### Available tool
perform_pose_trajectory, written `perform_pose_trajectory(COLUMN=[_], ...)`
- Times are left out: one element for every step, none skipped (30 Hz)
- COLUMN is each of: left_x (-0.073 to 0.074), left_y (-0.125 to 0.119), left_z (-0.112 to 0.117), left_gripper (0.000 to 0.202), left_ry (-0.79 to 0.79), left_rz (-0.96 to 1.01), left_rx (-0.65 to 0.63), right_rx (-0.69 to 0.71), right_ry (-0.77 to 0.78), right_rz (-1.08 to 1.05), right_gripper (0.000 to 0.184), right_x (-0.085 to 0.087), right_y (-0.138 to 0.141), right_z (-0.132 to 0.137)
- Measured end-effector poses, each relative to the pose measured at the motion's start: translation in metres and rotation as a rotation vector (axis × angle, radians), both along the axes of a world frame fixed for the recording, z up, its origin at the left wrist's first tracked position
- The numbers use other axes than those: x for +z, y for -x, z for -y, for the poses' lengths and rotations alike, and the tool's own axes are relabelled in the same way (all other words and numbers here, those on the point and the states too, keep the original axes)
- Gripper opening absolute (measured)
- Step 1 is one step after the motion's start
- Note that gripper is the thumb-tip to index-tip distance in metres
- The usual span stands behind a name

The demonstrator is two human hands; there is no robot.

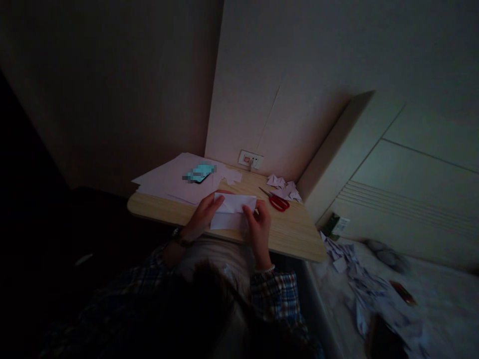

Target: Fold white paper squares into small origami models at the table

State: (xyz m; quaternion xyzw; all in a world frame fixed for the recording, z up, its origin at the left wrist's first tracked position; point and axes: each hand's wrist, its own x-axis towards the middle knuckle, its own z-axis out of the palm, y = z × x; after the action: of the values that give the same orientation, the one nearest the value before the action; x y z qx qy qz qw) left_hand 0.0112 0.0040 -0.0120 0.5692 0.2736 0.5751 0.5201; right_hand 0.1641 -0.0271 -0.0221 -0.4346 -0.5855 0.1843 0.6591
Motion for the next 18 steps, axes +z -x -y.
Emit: perform_pose_trajectory(left_x=[0.0001,0.0000,-0.0003,-0.0007,-0.0012,-0.0016,-0.0020,-0.0024,-0.0028,-0.0031,-0.0034,-0.0038,-0.0040,-0.0043,-0.0045,-0.0047,-0.0049,-0.0050], left_y=[-0.0001,-0.0003,-0.0005,-0.0007,-0.0009,-0.0010,-0.0012,-0.0012,-0.0012,-0.0011,-0.0009,-0.0007,-0.0003,0.0000,0.0004,0.0006,0.0008,0.0009], left_z=[0.0001,0.0001,-0.0001,-0.0003,-0.0006,-0.0008,-0.0011,-0.0014,-0.0017,-0.0019,-0.0022,-0.0025,-0.0028,-0.0031,-0.0033,-0.0036,-0.0038,-0.0040], left_gripper=[0.041,0.041,0.042,0.042,0.043,0.043,0.042,0.041,0.041,0.040,0.039,0.039,0.038,0.037,0.037,0.038,0.039,0.039], left_ry=[0.003,0.006,0.011,0.016,0.019,0.019,0.017,0.013,0.008,0.000,-0.009,-0.021,-0.035,-0.051,-0.064,-0.070,-0.072,-0.072], left_rz=[-0.001,-0.001,-0.003,-0.006,-0.007,-0.008,-0.011,-0.010,-0.006,0.000,0.002,0.001,0.000,-0.003,-0.009,-0.015,-0.021,-0.025], left_rx=[0.004,0.006,0.007,0.007,0.008,0.010,0.010,0.012,0.015,0.016,0.014,0.010,0.008,0.009,0.008,0.006,0.007,0.011], right_rx=[-0.003,-0.009,-0.015,-0.020,-0.024,-0.024,-0.023,-0.021,-0.020,-0.021,-0.022,-0.022,-0.022,-0.020,-0.017,-0.014,-0.014,-0.016], right_ry=[-0.001,-0.004,-0.007,-0.009,-0.010,-0.009,-0.006,-0.003,0.000,0.003,0.005,0.004,0.004,0.004,0.005,0.006,0.008,0.009], right_rz=[0.005,0.012,0.019,0.025,0.032,0.037,0.037,0.035,0.034,0.035,0.036,0.037,0.039,0.043,0.044,0.044,0.044,0.045], right_gripper=[0.016,0.016,0.016,0.016,0.017,0.017,0.017,0.017,0.018,0.018,0.018,0.018,0.018,0.018,0.018,0.018,0.018,0.018], right_x=[-0.0003,-0.0006,-0.0007,-0.0007,-0.0007,-0.0007,-0.0007,-0.0007,-0.0009,-0.0011,-0.0013,-0.0015,-0.0017,-0.0018,-0.0019,-0.0019,-0.0019,-0.0019], right_y=[-0.0001,-0.0001,-0.0002,-0.0002,-0.0002,-0.0003,-0.0003,-0.0004,-0.0004,-0.0005,-0.0005,-0.0005,-0.0005,-0.0005,-0.0005,-0.0005,-0.0005,-0.0006], right_z=[-0.0002,-0.0003,-0.0004,-0.0005,-0.0005,-0.0006,-0.0007,-0.0007,-0.0007,-0.0007,-0.0006,-0.0004,-0.0002,-0.0001,0.0000,0.0000,-0.0001,-0.0003])
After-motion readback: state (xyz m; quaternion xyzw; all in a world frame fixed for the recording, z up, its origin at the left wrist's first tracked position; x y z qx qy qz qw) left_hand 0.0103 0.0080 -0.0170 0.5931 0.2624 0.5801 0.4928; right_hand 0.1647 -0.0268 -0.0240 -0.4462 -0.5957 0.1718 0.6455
